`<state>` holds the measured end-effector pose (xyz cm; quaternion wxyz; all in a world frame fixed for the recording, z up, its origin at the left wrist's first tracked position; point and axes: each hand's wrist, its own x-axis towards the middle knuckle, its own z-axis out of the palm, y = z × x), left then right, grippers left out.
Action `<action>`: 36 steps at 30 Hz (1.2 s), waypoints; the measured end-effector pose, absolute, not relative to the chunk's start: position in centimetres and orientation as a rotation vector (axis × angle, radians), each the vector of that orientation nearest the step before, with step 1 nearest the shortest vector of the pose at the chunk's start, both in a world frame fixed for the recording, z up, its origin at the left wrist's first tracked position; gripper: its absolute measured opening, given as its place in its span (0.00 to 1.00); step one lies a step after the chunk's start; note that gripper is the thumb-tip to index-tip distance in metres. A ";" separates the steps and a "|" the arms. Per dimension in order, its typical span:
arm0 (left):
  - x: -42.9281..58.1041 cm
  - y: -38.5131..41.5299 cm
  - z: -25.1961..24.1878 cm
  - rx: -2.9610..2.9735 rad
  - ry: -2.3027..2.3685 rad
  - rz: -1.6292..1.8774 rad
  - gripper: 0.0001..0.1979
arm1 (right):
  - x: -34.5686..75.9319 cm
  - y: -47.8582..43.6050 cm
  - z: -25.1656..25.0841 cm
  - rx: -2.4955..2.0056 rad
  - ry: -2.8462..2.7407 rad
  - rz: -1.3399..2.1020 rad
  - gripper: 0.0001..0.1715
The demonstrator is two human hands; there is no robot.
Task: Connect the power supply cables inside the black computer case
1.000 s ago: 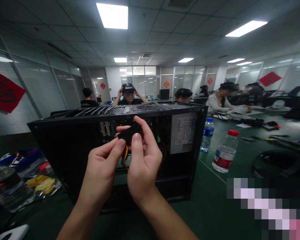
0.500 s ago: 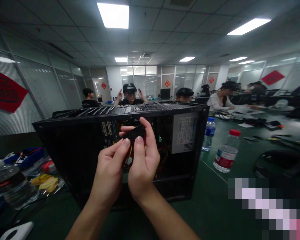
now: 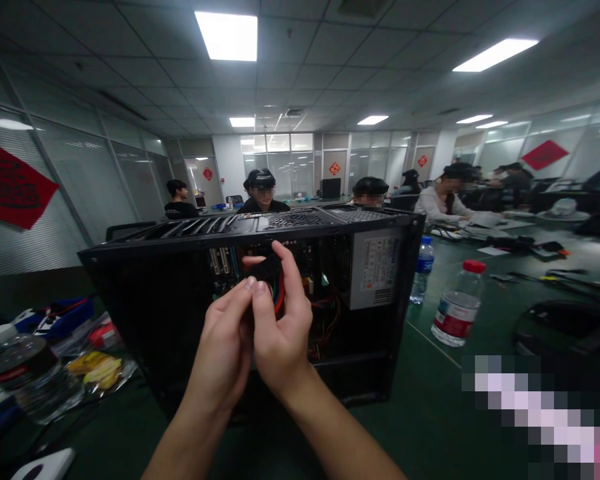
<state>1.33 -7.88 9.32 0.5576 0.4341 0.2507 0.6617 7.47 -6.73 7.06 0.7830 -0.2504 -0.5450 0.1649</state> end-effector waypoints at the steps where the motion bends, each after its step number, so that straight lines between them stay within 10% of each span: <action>1: 0.9 -7.7 9.6 0.996 0.598 1.577 0.11 | 7.6 -6.8 7.1 -0.578 -1.236 0.316 0.28; 10: -3.6 -6.0 11.1 1.077 0.747 1.517 0.08 | 8.0 -7.5 8.1 -0.677 -1.544 0.081 0.32; 21: -0.9 -3.4 8.3 1.633 1.022 1.231 0.14 | 15.0 -3.8 9.0 -1.099 -1.786 0.495 0.12; 36: -1.2 -0.1 4.1 1.836 1.285 0.701 0.17 | 14.6 -3.0 7.5 -1.819 -2.003 -0.067 0.09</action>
